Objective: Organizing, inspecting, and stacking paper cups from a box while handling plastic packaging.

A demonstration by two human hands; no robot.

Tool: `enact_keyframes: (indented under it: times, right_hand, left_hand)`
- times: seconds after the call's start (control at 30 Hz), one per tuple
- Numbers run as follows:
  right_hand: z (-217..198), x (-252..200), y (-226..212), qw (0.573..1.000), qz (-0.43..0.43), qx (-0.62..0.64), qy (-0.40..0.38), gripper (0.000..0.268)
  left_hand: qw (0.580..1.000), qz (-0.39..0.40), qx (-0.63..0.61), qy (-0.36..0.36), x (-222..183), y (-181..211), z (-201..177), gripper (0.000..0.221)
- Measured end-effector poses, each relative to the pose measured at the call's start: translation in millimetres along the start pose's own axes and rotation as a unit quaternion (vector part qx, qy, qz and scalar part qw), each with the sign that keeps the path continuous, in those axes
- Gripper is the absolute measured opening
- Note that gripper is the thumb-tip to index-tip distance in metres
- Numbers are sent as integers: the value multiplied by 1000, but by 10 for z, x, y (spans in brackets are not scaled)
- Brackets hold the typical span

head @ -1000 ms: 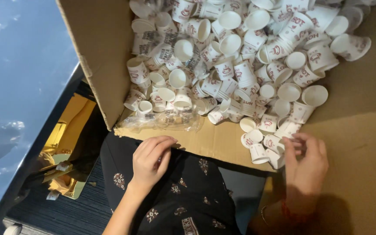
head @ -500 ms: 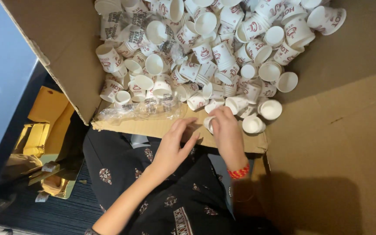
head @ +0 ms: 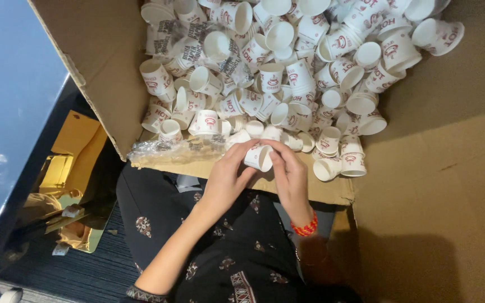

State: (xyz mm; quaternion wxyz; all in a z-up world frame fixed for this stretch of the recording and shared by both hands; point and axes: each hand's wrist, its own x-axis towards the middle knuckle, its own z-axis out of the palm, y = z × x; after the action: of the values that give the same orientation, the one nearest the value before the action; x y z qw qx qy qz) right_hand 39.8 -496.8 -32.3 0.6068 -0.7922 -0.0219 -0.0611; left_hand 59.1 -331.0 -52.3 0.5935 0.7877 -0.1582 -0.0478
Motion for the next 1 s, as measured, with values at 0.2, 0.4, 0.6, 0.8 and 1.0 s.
enact_keyframes:
  times: [0.2,0.4,0.6,0.8,1.0]
  right_hand:
    - [-111,-12,53,977,-35,-205,42,21]
    - [110,109,-144,958,-41,-283,0,36]
    - [30,80,56,915,-42,-401,11,26]
    - [-135,97,-95,966,21,-237,102,13]
    - [-21,-196,-6,988,66,131,43,20]
  left_hand:
    - [994,-18,-72,80,-131,-66,-126,54]
    - [960,-117,-238,92,-250,-135,-212,57]
    - [981,-75,-123,127,-291,-46,-322,56]
    - [986,-52,-112,111,-282,152,-335,57]
    - [991,-74,-91,70,-291,140,-252,61]
